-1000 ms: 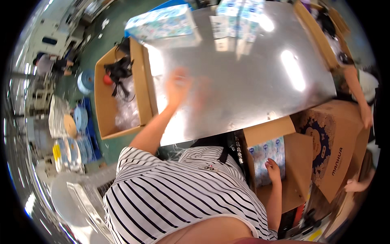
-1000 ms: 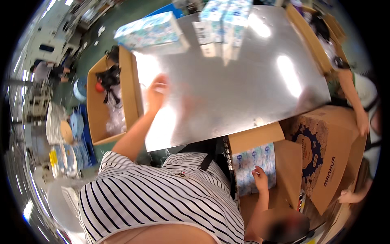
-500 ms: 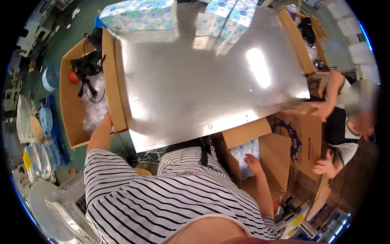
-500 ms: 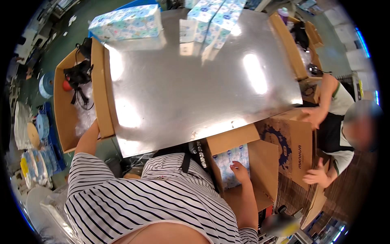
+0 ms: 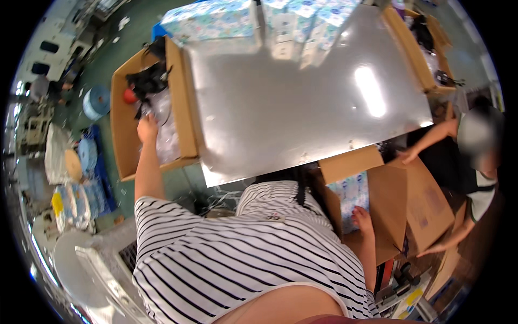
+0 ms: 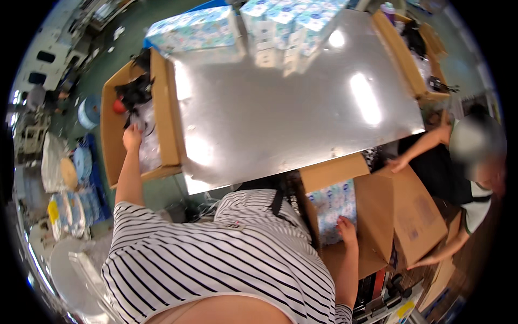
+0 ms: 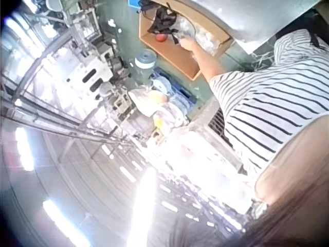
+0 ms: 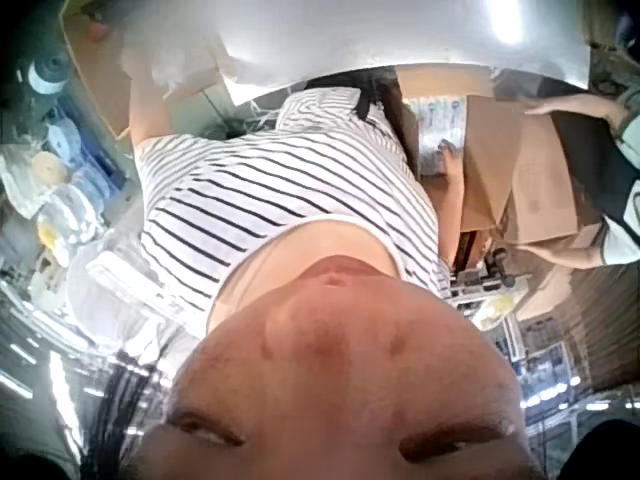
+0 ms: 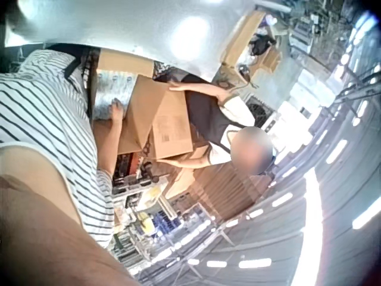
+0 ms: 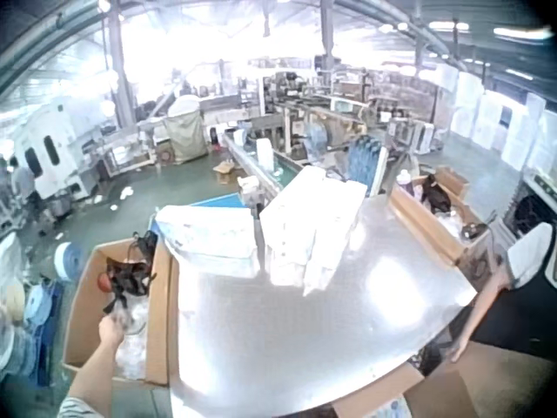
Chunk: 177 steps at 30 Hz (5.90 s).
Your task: The person assembles cardboard boxes and packs them with wrapped paper towel bundles at a workstation before feeding the sealed boxes through a tape machine.
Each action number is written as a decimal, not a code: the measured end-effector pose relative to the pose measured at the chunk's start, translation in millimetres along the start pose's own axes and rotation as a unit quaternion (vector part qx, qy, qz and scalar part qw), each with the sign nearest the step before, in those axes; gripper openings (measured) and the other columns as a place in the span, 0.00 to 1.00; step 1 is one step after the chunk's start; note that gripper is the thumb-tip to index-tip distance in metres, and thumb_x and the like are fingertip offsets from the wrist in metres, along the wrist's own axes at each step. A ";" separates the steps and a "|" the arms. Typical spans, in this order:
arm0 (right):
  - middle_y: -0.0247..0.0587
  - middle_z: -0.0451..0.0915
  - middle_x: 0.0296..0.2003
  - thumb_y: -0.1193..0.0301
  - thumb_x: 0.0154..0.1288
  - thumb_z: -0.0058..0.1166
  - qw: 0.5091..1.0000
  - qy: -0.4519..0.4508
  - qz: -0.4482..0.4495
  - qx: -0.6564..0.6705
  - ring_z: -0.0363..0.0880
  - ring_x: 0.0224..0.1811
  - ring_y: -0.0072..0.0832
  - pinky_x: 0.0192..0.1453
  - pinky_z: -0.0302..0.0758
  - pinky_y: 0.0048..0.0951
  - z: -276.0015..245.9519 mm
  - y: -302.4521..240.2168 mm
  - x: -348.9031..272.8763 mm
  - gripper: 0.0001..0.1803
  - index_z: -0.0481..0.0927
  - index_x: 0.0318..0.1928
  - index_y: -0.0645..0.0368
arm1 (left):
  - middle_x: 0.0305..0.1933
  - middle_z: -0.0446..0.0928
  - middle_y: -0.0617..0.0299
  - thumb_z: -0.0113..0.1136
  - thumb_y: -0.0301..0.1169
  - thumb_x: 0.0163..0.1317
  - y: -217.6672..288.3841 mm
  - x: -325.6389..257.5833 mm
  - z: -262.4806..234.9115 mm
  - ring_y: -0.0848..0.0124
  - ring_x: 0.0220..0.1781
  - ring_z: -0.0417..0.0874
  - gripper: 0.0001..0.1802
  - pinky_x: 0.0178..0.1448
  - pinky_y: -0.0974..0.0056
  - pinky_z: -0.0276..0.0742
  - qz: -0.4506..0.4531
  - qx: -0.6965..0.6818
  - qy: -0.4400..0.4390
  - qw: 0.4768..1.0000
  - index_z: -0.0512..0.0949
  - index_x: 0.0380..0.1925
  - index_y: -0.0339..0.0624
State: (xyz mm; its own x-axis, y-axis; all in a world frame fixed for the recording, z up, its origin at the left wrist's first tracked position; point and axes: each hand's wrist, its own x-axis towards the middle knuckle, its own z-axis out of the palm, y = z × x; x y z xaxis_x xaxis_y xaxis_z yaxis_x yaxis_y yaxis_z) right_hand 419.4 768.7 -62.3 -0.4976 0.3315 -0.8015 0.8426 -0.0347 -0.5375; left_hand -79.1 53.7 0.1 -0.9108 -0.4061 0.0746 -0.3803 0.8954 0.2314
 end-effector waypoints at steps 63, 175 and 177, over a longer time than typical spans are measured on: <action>0.47 0.77 0.50 0.66 0.62 0.55 0.925 0.168 -0.330 0.082 0.76 0.50 0.30 0.57 0.69 0.27 111.2 -419.7 93.5 0.28 0.68 0.59 0.67 | 0.45 0.76 0.44 0.70 0.61 0.39 445.5 -96.0 10.2 0.51 0.48 0.75 0.61 0.50 0.53 0.72 0.395 -0.153 -0.168 0.890 0.56 0.64 0.28; 0.47 0.69 0.52 0.68 0.43 0.67 0.916 0.205 -0.120 -0.324 0.67 0.57 0.42 0.61 0.61 0.43 90.3 -32.4 -152.9 0.52 0.55 0.70 0.34 | 0.75 0.51 0.68 0.49 0.44 0.66 490.2 -440.5 94.9 0.67 0.75 0.51 0.29 0.73 0.38 0.38 0.910 0.024 -0.314 0.270 0.59 0.67 0.59; 0.49 0.67 0.56 0.67 0.44 0.67 0.908 0.198 -0.108 -0.352 0.65 0.60 0.43 0.64 0.58 0.45 102.2 -9.8 -139.0 0.54 0.51 0.71 0.33 | 0.75 0.51 0.65 0.51 0.47 0.64 479.3 -445.3 102.2 0.66 0.76 0.50 0.32 0.73 0.38 0.38 0.913 0.003 -0.292 0.283 0.59 0.67 0.56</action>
State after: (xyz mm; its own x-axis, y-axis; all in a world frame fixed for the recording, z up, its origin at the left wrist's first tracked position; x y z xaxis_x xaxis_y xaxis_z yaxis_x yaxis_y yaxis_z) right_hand 459.2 626.6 27.6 -0.6714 0.5764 -0.4659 0.7262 0.6371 -0.2582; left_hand 127.8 682.4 -21.4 0.5408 0.8342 -0.1083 0.8128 -0.4850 0.3228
